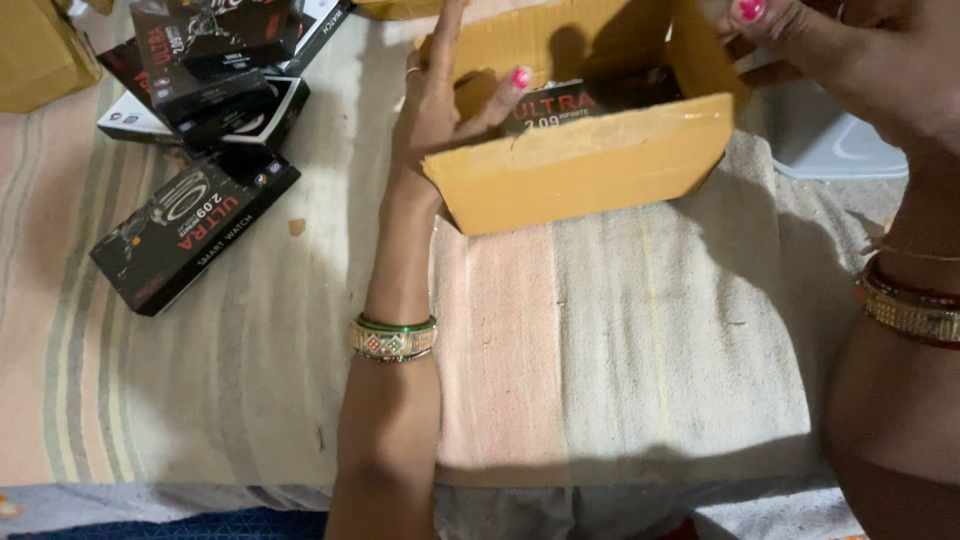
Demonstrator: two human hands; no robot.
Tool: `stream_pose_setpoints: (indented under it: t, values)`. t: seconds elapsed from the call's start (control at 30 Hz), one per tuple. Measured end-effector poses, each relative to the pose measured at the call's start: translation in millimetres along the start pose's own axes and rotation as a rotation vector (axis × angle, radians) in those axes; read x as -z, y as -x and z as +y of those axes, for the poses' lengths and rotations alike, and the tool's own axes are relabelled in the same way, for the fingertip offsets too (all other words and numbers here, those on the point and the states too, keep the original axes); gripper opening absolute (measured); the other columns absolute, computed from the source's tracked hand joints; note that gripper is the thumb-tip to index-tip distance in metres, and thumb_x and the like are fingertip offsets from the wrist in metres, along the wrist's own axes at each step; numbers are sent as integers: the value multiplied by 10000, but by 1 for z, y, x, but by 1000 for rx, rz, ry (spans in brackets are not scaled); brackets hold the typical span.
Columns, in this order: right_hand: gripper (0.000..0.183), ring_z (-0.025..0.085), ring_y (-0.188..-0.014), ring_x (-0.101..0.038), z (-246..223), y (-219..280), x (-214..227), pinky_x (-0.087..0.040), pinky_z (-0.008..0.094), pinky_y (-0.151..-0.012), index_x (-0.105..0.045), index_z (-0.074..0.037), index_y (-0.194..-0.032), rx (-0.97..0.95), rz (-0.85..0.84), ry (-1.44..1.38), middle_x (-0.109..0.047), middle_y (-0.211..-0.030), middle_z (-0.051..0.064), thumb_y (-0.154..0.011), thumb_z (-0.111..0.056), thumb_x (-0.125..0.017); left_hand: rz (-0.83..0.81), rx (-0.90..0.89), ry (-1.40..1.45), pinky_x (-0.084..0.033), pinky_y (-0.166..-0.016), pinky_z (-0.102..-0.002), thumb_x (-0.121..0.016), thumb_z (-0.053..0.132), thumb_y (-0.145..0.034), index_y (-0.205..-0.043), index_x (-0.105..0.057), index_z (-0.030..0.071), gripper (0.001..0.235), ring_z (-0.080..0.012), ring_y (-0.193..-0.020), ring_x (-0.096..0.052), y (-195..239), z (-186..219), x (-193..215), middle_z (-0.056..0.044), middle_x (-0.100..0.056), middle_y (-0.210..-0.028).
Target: The person places smartwatch boxes into small cardboard shipping boxes, folds the flaps, and seals them with packing tape. They repeat this process for several units, occasionally opening a product box to check the contents before resealing it.
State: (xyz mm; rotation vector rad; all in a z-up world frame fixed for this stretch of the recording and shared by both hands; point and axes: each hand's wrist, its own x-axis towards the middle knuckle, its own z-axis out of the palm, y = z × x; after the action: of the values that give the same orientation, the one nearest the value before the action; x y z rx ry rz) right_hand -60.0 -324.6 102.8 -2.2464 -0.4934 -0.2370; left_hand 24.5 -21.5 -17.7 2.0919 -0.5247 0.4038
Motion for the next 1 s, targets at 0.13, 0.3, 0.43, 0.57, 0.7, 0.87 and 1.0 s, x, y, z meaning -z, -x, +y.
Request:
stream_pose_setpoints:
  t: [0.13,0.3,0.43,0.57,0.7,0.87,1.0]
  values:
    - [369,404,-789,-719,10,-3,-1,-588,510,-694,-686,-18,-1295,-323,-199,226,-746,-933,255,-1100,-305,-563,-12,14,-56,-457,-1074,-540,-779,762,-755,-1626,-153,195,1214,-430,-1413,-401,-7,-12,-9,-257,-420,-1493]
    - [579,336,-1067,-696,38,-8,-8,-547,466,-880,-622,-1,-1399,-121,-395,365,-730,-1141,235,-948,-361,-673,148,-111,254,-517,-1041,-444,-731,618,-1008,-1475,-445,148,721,-294,-1195,-480,1,-28,-12,-146,-482,-1286]
    - [689,301,-1144,-712,44,-7,-4,-581,416,-959,-574,-39,-1372,-237,-340,362,-722,-1240,194,-804,-315,-849,63,-117,415,-513,-868,-297,-828,421,-987,-990,-760,133,297,-78,-612,-440,-1,-26,19,71,-570,-664]
    - [804,364,-1156,-713,41,-4,-6,-645,447,-874,-430,16,-1423,-280,-198,149,-632,-1258,292,-778,-140,-884,-146,145,260,-349,-653,-276,-942,288,-749,-1211,-765,89,533,-73,-563,-338,14,-2,44,48,-431,-628]
    - [1098,380,-1354,-521,41,-8,-11,-602,447,-815,-250,-81,-1603,-121,-80,180,-442,-1539,256,-693,-56,-864,-213,-71,613,-513,-937,-230,-928,280,-870,-1380,-619,110,620,-49,-981,-601,17,21,61,50,-648,-1016]
    - [957,396,-1413,-451,37,-12,-19,-498,497,-1015,-323,-119,-1617,-47,-191,177,-450,-1548,261,-804,-131,-828,-223,167,420,-443,-686,-196,-918,188,-738,-1410,-650,81,731,-122,-789,-466,19,24,69,-39,-648,-940]
    - [597,343,-1304,-578,30,-12,-25,-510,508,-983,-563,-124,-1387,-307,-152,290,-638,-1345,216,-860,-273,-803,-258,127,190,-607,-863,-300,-834,122,-832,-1111,-772,71,291,-235,-1096,-674,16,18,61,-125,-757,-1276]
